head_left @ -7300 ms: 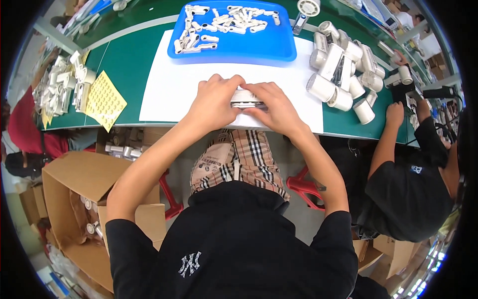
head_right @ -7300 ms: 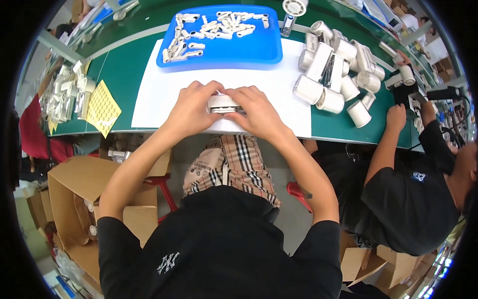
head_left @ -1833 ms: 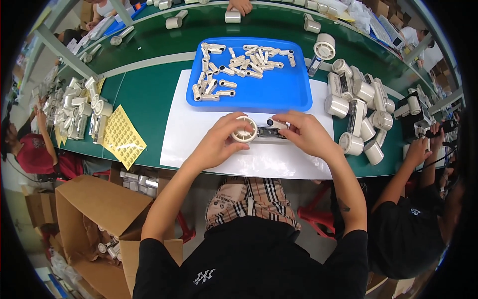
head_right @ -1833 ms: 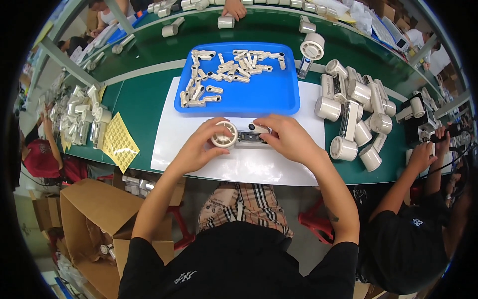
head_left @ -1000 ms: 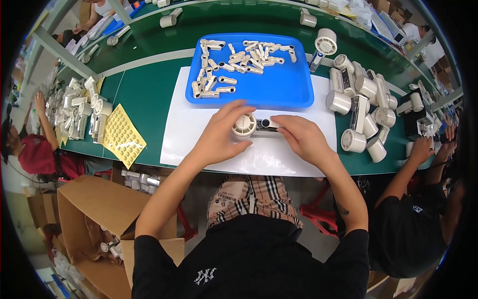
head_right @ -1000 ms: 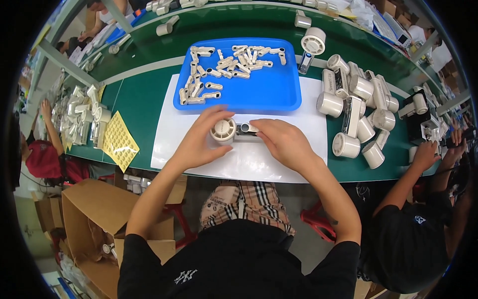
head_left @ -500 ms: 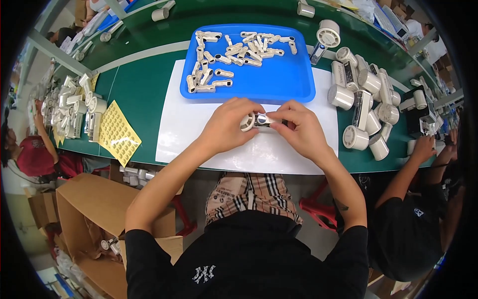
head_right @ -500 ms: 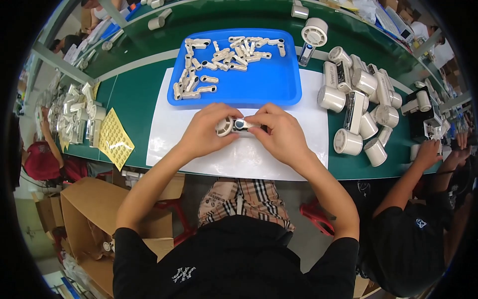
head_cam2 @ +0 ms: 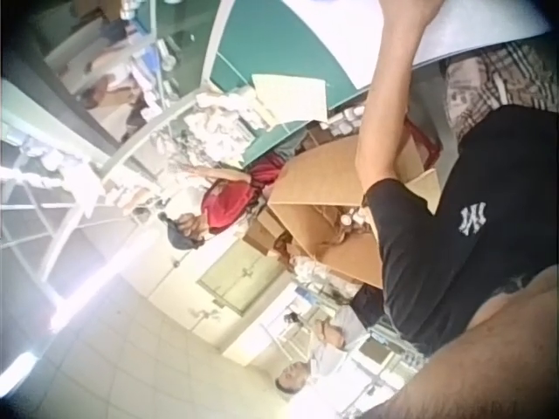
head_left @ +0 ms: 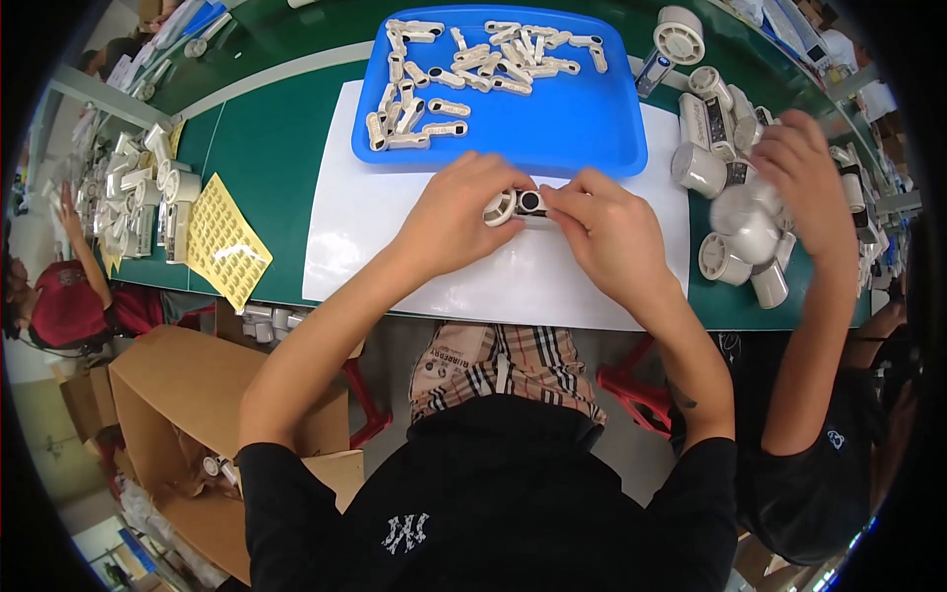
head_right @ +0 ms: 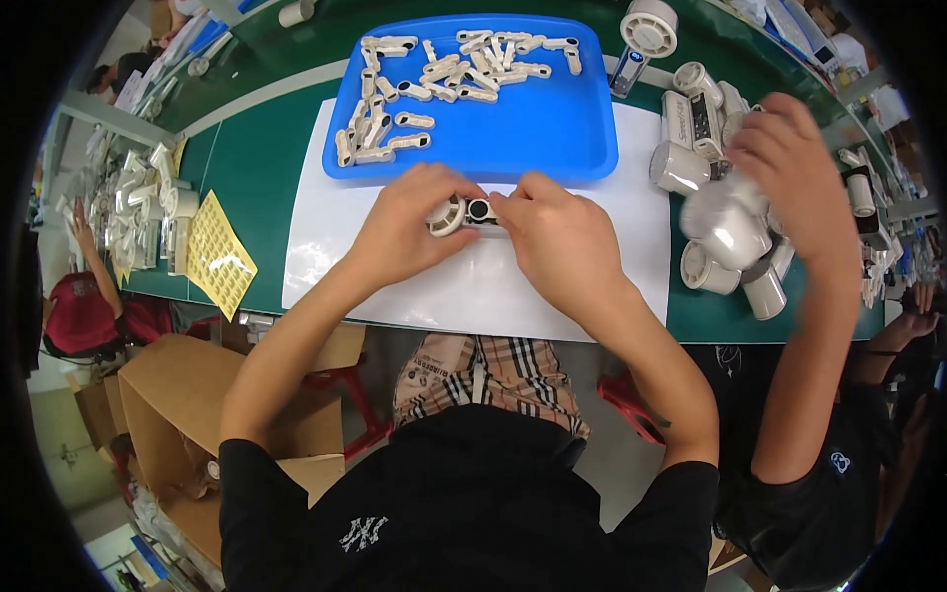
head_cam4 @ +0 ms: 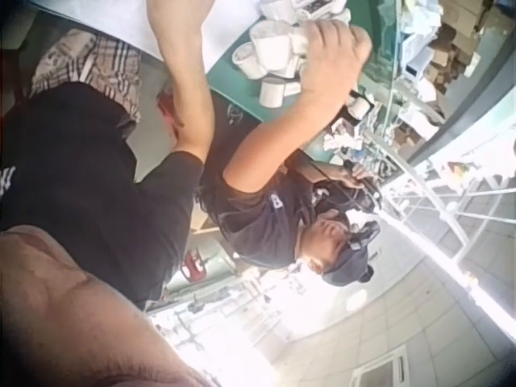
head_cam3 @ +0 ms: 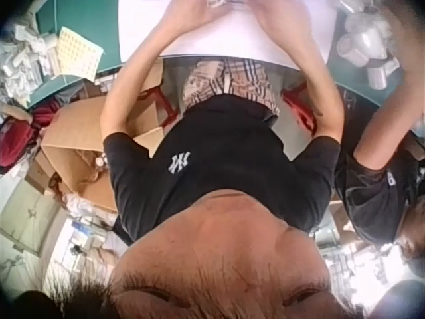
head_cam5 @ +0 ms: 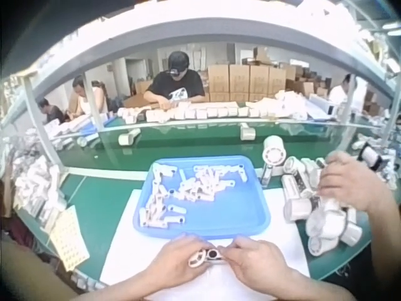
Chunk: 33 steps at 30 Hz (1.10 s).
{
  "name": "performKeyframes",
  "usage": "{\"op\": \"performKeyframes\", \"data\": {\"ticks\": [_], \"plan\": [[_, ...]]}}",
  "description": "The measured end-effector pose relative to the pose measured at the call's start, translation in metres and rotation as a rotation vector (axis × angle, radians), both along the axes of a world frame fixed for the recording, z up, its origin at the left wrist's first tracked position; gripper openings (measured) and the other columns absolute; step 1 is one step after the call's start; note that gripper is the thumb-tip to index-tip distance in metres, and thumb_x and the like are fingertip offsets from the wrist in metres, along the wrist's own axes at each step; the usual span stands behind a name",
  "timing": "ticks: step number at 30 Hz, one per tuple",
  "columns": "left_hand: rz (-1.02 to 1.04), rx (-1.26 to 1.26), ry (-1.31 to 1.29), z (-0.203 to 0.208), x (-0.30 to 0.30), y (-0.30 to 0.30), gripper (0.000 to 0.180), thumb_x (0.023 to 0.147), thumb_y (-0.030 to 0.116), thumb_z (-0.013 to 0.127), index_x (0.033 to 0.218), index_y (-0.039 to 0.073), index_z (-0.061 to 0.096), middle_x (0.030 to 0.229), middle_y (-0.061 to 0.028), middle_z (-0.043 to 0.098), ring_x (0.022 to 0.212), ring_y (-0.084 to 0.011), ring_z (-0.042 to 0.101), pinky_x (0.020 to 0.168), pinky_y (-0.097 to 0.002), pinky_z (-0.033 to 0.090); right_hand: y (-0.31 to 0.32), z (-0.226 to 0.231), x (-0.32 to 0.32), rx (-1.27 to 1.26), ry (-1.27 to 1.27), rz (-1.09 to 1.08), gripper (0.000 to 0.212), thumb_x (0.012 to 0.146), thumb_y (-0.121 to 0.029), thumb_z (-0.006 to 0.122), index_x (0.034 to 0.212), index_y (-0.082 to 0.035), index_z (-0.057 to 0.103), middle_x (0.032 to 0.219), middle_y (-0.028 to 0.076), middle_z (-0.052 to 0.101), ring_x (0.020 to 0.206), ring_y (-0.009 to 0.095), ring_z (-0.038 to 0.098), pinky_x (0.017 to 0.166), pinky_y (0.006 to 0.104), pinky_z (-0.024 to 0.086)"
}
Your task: The person assembles handheld fans by hand on an assembly line, taking fan components from a tray and putting them together to form a complete fan, then placing the finished fans into a cardboard box.
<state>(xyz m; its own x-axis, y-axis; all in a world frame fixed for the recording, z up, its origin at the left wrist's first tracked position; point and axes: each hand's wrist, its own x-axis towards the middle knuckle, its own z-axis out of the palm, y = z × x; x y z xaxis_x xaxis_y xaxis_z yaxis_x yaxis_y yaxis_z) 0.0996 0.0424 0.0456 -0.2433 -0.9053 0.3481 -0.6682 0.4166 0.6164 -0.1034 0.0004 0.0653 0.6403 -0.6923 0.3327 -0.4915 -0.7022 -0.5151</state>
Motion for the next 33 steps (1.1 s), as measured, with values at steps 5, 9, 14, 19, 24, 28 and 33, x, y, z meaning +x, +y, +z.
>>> {"op": "performKeyframes", "data": {"ticks": [5, 9, 14, 19, 24, 28, 33], "plan": [[-0.035, -0.037, 0.004, -0.002, 0.005, 0.002, 0.036, 0.069, 0.005, 0.077, 0.104, 0.008, 0.066, 0.097, -0.0082, 0.064, 0.094, -0.0287, 0.058, 0.082, -0.0376, 0.047, 0.004, -0.004, 0.007, -0.237, 0.218, -0.018, 0.018, 0.082, -0.007, 0.064, 0.097, -0.007, 0.073, 0.083, 0.007, 0.063, 0.057, 0.028, 0.062, 0.053, 0.0401, 0.049], [-0.005, -0.161, -0.073, -0.009, -0.003, 0.01, 0.036, 0.068, 0.006, 0.079, 0.103, 0.008, 0.067, 0.104, -0.008, 0.065, 0.102, -0.0298, 0.058, 0.087, -0.0385, 0.047, -0.007, 0.001, -0.007, -0.115, 0.211, 0.059, 0.028, 0.078, -0.01, 0.069, 0.105, -0.006, 0.07, 0.09, 0.008, 0.065, 0.079, 0.027, 0.064, 0.068, 0.0406, 0.051], [0.059, -0.268, -0.144, -0.007, -0.019, 0.039, 0.035, 0.067, 0.014, 0.079, 0.098, 0.009, 0.064, 0.103, -0.0071, 0.064, 0.109, -0.031, 0.055, 0.091, -0.044, 0.045, -0.002, -0.024, -0.026, 0.318, -0.076, 0.174, 0.053, 0.075, -0.021, 0.076, 0.123, -0.005, 0.06, 0.112, 0.015, 0.061, 0.103, 0.033, 0.057, 0.092, 0.0379, 0.045], [0.133, 0.112, -0.234, 0.001, -0.03, 0.037, 0.048, 0.064, 0.012, 0.08, 0.106, 0.009, 0.057, 0.098, -0.0107, 0.065, 0.091, -0.0338, 0.057, 0.079, -0.0419, 0.047, 0.009, -0.039, -0.025, 0.141, -0.013, 0.3, 0.06, 0.077, -0.019, 0.075, 0.131, -0.003, 0.053, 0.119, 0.015, 0.06, 0.109, 0.033, 0.055, 0.094, 0.0398, 0.044], [0.162, -0.008, -0.168, -0.01, -0.029, 0.036, 0.043, 0.066, 0.01, 0.073, 0.106, 0.01, 0.057, 0.094, -0.0094, 0.067, 0.091, -0.0308, 0.056, 0.08, -0.0437, 0.042, 0.011, -0.047, -0.021, 0.01, -0.028, 0.228, 0.055, 0.078, -0.018, 0.075, 0.128, -0.004, 0.056, 0.12, 0.013, 0.061, 0.107, 0.033, 0.056, 0.092, 0.0401, 0.046], [0.194, 0.013, -0.169, -0.007, -0.031, 0.032, 0.042, 0.065, 0.011, 0.076, 0.104, 0.01, 0.06, 0.093, -0.0101, 0.067, 0.09, -0.0318, 0.058, 0.08, -0.0428, 0.046, 0.0, -0.046, -0.02, 0.258, -0.143, 0.196, 0.052, 0.073, -0.018, 0.08, 0.119, -0.004, 0.064, 0.115, 0.012, 0.065, 0.105, 0.029, 0.06, 0.092, 0.0369, 0.047], [0.247, 0.092, -0.162, -0.001, -0.033, 0.029, 0.043, 0.064, 0.015, 0.082, 0.101, 0.009, 0.062, 0.092, -0.0114, 0.068, 0.092, -0.0318, 0.059, 0.081, -0.0408, 0.049, -0.003, -0.048, -0.018, 0.416, -0.23, 0.203, 0.051, 0.07, -0.02, 0.082, 0.116, -0.004, 0.066, 0.109, 0.012, 0.066, 0.102, 0.028, 0.061, 0.092, 0.036, 0.047]]}}
